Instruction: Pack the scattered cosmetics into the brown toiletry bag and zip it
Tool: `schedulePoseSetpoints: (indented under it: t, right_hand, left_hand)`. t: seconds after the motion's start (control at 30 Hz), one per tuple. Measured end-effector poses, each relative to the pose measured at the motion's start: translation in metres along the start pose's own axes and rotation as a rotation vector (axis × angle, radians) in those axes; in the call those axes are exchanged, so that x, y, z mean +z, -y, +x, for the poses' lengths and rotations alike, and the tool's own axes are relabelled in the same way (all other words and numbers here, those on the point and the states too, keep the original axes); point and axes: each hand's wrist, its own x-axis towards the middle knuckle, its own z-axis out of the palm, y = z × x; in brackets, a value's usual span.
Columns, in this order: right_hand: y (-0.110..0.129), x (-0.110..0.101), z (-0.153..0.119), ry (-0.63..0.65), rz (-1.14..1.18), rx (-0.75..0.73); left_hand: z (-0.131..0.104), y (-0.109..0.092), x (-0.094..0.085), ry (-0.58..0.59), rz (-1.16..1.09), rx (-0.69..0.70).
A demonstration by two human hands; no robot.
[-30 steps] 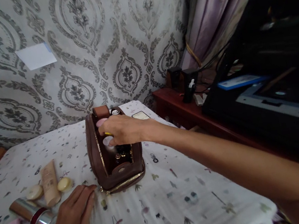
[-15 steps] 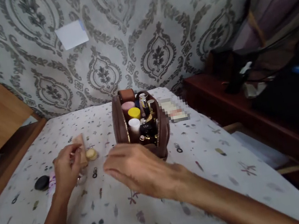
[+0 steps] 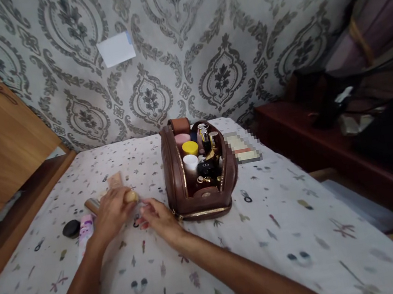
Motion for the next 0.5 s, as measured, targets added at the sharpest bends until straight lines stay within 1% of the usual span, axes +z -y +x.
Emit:
schedulePoseSetpoints:
  t: [0.07,0.13,0.2,0.27,0.37,0.5]
  right_hand:
    - [0.001,0.001,-0.003,-0.002,0.173,0.017]
    - [0.004,0.002,-0.006,0.030,0.282,0.015]
    - [0.008,0.002,-0.009,0.055,0.330,0.021]
    - [0.010,0.002,-0.009,0.066,0.355,0.035]
    - [0.010,0.002,-0.009,0.067,0.379,0.039]
    - [0.012,0.004,-0.011,0.089,0.365,0.030]
  left_hand:
    - [0.000,0.000,-0.009,0.031,-0.262,0.029]
    - [0.000,-0.004,-0.017,0.128,-0.501,0.074]
    - [0.000,-0.008,-0.023,0.216,-0.636,0.097]
    - [-0.001,-0.012,-0.026,0.242,-0.680,0.088]
    - [-0.002,-0.014,-0.028,0.241,-0.675,0.067]
    - [-0.003,-0.014,-0.031,0.267,-0.629,0.115]
